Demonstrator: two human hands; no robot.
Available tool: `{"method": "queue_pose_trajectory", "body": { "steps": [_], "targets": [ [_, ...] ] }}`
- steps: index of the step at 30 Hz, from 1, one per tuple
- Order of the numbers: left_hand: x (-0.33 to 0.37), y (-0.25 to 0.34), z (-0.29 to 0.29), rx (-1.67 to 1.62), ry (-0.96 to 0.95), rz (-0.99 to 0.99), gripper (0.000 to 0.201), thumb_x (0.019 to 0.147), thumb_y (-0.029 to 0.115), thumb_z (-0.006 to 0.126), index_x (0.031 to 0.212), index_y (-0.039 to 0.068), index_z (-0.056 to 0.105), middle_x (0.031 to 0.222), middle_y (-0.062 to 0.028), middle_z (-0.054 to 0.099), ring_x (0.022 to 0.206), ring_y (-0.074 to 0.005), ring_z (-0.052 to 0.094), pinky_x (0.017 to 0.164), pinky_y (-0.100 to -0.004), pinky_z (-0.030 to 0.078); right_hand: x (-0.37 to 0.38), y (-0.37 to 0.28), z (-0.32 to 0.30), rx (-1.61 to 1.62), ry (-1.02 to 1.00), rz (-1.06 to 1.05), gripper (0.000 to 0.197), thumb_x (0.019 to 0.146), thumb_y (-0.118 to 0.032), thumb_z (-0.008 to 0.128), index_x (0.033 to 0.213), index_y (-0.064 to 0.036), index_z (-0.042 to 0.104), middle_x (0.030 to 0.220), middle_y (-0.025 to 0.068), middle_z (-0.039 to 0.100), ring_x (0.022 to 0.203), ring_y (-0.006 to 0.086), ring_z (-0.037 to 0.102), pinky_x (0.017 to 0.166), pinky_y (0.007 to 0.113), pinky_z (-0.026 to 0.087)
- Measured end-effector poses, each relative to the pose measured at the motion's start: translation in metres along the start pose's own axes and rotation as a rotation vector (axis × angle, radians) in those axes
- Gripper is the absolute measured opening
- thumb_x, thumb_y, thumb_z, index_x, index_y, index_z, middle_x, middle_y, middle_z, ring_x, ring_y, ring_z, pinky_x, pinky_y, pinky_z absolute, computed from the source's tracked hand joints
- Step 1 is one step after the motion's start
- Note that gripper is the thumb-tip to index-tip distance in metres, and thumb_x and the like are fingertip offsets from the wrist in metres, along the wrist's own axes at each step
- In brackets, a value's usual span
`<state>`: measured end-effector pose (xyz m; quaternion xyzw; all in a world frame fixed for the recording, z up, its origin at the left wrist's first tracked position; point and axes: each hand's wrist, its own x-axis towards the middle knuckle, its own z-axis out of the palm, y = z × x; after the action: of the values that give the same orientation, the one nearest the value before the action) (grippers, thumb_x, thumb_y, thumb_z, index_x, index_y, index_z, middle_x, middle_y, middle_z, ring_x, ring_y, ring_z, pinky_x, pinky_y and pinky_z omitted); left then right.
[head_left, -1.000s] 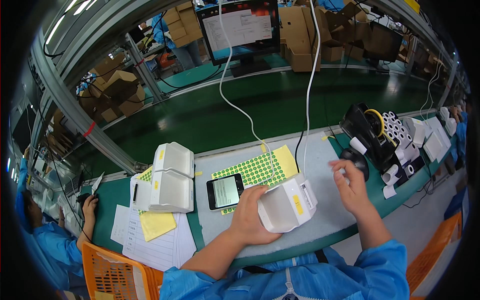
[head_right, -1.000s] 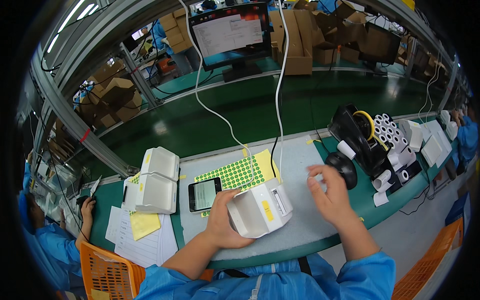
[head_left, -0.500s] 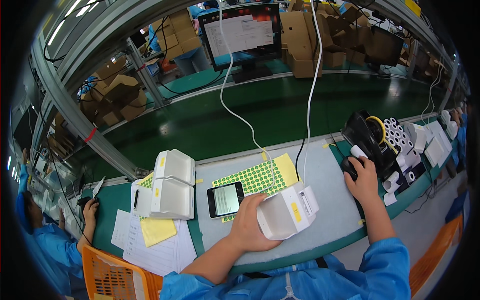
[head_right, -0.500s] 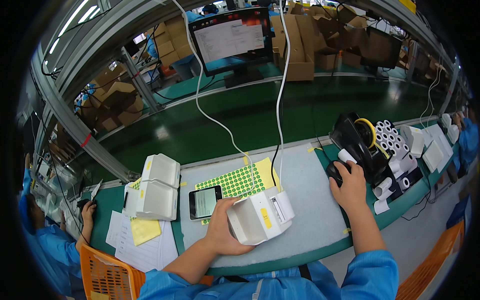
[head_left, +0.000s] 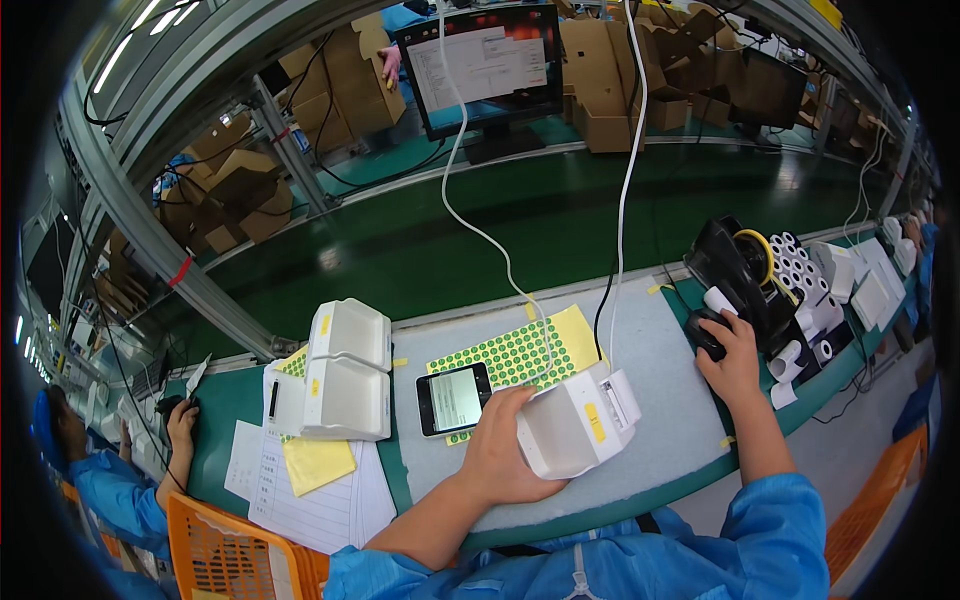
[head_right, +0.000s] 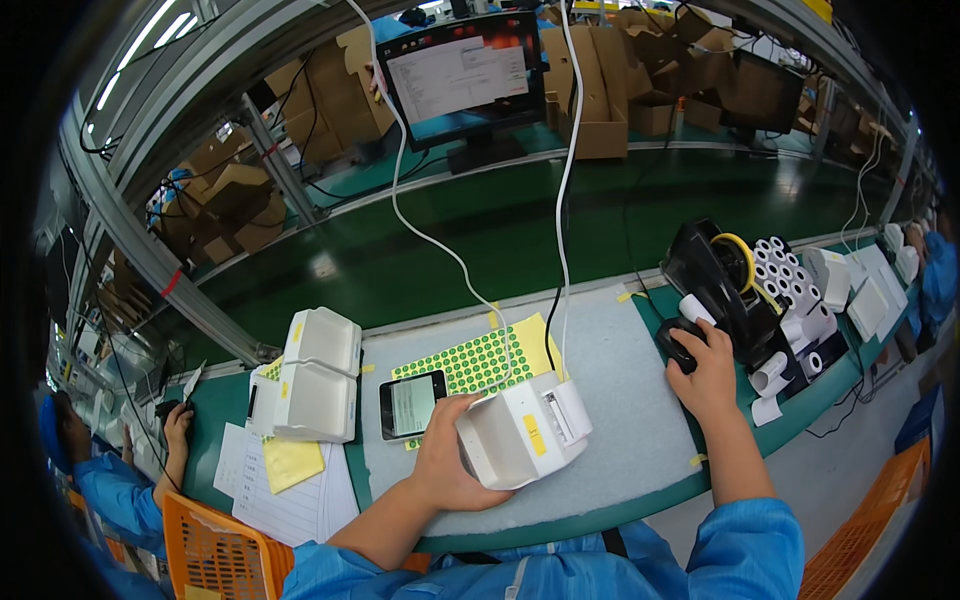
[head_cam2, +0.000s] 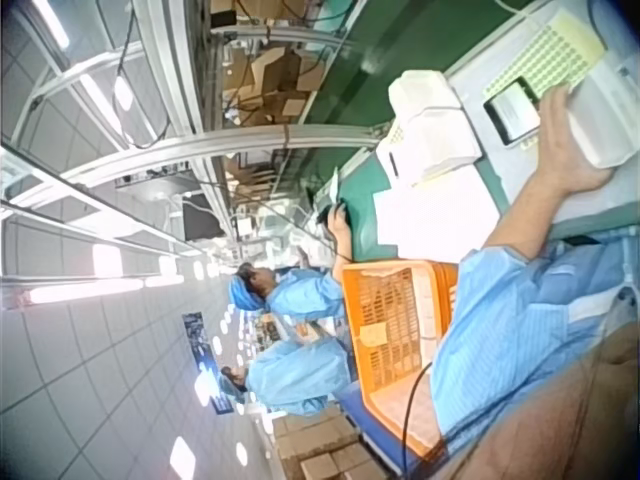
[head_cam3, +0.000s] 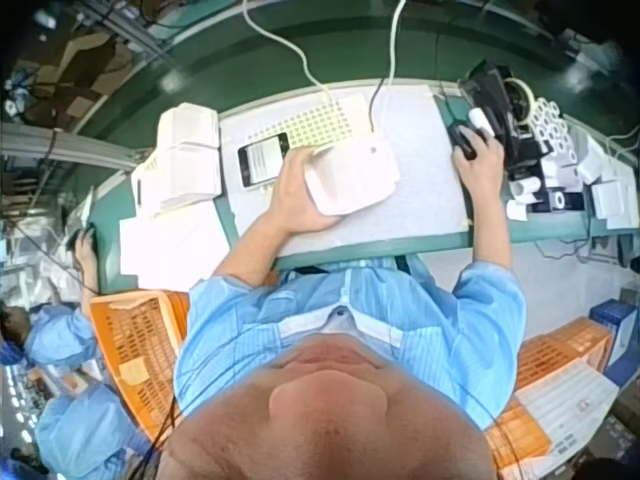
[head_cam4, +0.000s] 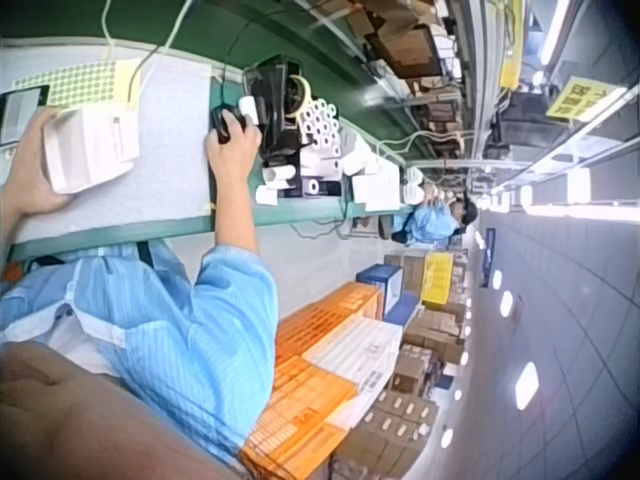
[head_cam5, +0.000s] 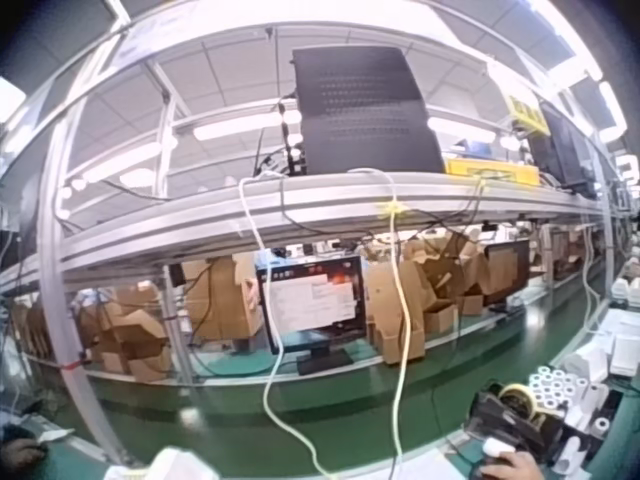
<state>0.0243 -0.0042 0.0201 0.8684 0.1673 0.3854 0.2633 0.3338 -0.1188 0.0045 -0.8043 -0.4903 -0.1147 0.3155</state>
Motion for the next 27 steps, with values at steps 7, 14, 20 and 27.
{"method": "queue_pose_trajectory", "body": {
  "steps": [7, 14, 20, 27],
  "targets": [
    [0.0011, -0.0002, -0.0008, 0.006, -0.007, -0.018, 0.095, 0.045, 0.021, 0.084, 0.121, 0.001, 0.031, 0.104, -0.0158, 0.045, 0.092, -0.0302, 0.049, 0.076, -0.0374, 0.044, 0.0003, -0.0018, -0.0006, 0.009, 0.007, 0.005, 0.04, 0.06, -0.009, 0.065, 0.1, -0.0092, 0.065, 0.117, 0.0221, 0.05, 0.108, 0.0366, 0.046, 0.094, 0.041, 0.039],
    [0.0001, -0.0002, -0.0021, 0.027, -0.023, -0.035, 0.095, 0.046, 0.023, 0.084, 0.121, 0.001, 0.031, 0.103, -0.0162, 0.045, 0.091, -0.0296, 0.049, 0.076, -0.0372, 0.043, -0.0001, 0.0001, 0.0008, 0.007, 0.005, 0.007, 0.04, 0.06, -0.009, 0.065, 0.1, -0.0091, 0.065, 0.117, 0.022, 0.05, 0.109, 0.0365, 0.046, 0.095, 0.041, 0.038],
    [0.001, 0.0004, -0.0025, 0.017, -0.033, -0.047, 0.095, 0.046, 0.024, 0.083, 0.121, 0.002, 0.031, 0.103, -0.0162, 0.044, 0.091, -0.0293, 0.05, 0.077, -0.0369, 0.043, -0.0002, 0.0016, 0.0018, 0.013, 0.014, 0.003, 0.04, 0.06, -0.009, 0.065, 0.1, -0.0088, 0.065, 0.117, 0.0226, 0.05, 0.109, 0.0367, 0.046, 0.094, 0.041, 0.038],
    [0.0004, 0.0007, -0.0032, 0.02, -0.049, -0.077, 0.096, 0.046, 0.025, 0.084, 0.122, 0.002, 0.03, 0.104, -0.0164, 0.044, 0.092, -0.0294, 0.05, 0.077, -0.0371, 0.044, 0.0004, -0.0003, 0.0004, 0.008, 0.01, 0.006, 0.039, 0.06, -0.009, 0.064, 0.1, -0.0076, 0.065, 0.116, 0.0229, 0.05, 0.108, 0.0368, 0.046, 0.094, 0.041, 0.038]
  ]
}}
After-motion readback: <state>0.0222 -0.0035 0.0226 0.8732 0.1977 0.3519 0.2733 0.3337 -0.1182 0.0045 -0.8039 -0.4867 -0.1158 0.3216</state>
